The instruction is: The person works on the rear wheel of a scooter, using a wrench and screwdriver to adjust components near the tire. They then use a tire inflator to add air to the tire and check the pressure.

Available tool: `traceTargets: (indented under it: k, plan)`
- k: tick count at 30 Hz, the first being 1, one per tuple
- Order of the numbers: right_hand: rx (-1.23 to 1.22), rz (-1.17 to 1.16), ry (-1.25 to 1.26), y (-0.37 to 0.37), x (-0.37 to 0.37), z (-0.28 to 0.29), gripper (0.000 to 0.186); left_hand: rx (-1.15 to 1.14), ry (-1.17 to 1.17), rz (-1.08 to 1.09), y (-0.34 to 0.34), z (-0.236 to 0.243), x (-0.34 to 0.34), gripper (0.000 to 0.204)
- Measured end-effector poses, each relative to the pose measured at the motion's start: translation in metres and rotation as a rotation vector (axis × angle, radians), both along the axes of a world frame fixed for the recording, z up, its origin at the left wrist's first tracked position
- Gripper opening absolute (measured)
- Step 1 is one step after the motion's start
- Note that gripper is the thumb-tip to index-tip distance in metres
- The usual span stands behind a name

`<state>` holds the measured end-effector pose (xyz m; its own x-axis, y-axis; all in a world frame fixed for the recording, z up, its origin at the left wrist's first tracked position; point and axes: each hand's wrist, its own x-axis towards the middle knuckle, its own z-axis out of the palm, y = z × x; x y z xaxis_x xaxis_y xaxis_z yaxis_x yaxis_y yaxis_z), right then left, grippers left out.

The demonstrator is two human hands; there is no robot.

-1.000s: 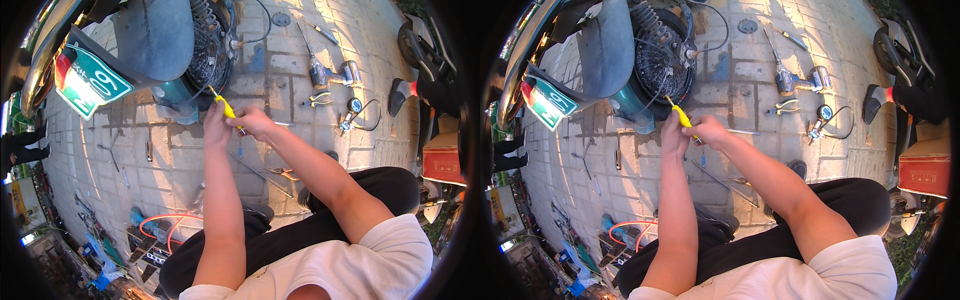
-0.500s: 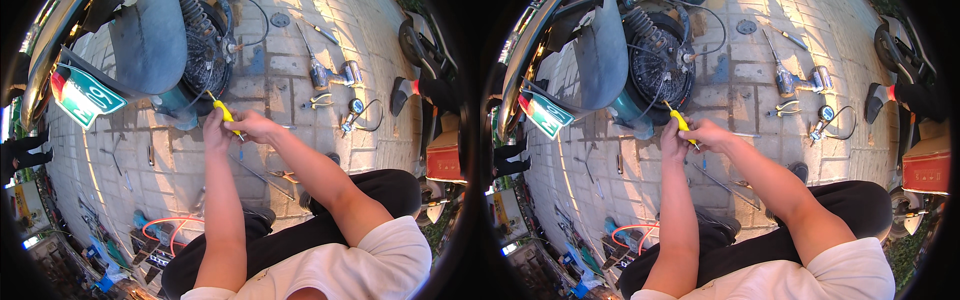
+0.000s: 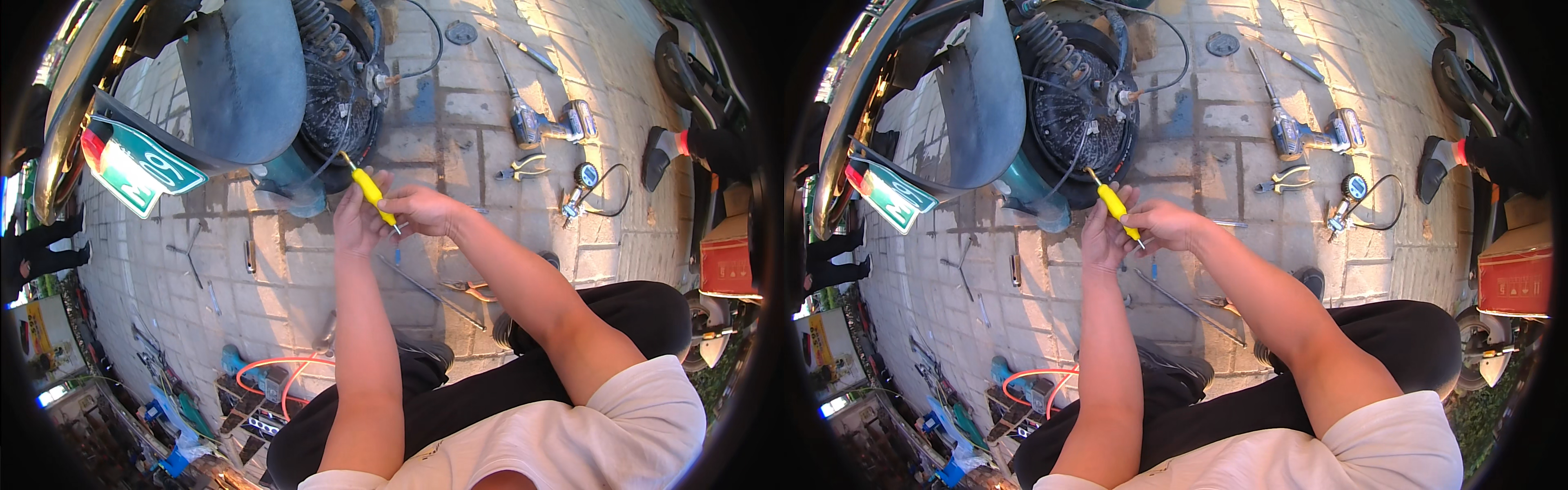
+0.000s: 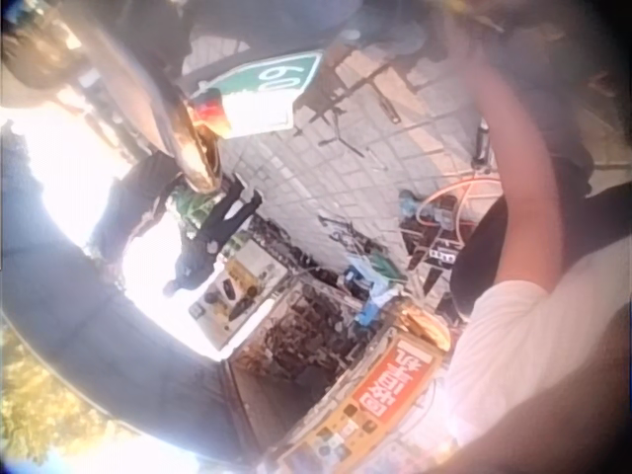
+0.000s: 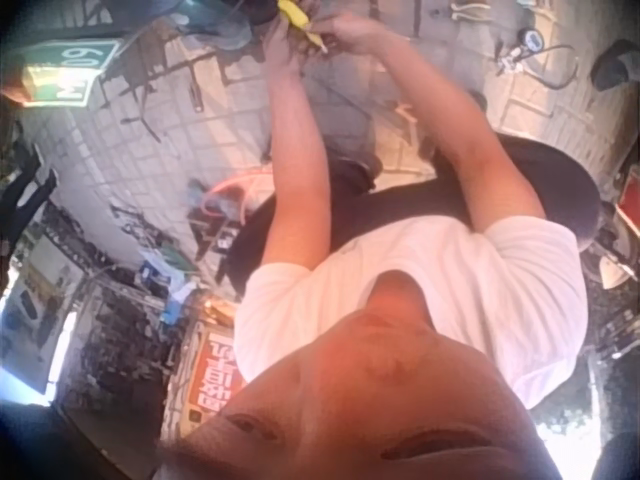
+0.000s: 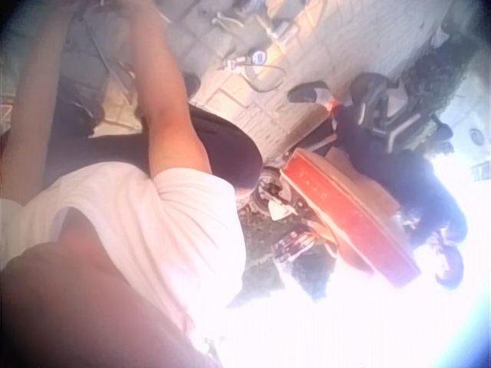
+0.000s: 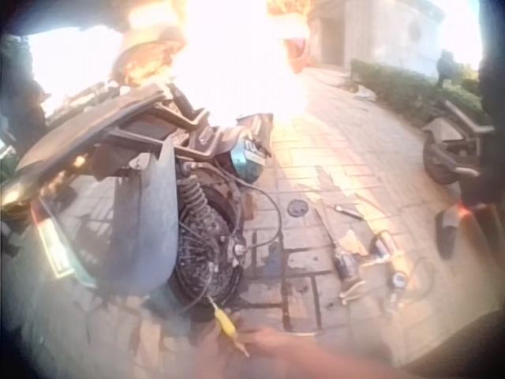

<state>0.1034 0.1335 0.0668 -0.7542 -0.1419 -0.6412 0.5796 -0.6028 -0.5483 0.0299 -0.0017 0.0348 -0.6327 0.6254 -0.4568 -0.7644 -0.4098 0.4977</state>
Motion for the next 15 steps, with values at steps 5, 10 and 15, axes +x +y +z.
traceTargets:
  k: [5, 10, 15]
  plan:
    - [0.245, 0.095, 0.050, -0.007, -0.008, -0.006, 0.031, -0.101, 0.097, -0.054, 0.002, -0.012, -0.006, 0.035]
    - [0.223, 0.073, 0.042, -0.005, -0.005, -0.002, 0.029, -0.019, 0.098, -0.034, -0.001, -0.012, -0.006, 0.037]
    - [0.098, 0.025, 0.042, -0.001, -0.004, 0.002, 0.031, 0.049, 0.032, -0.041, 0.001, -0.001, -0.001, 0.035]
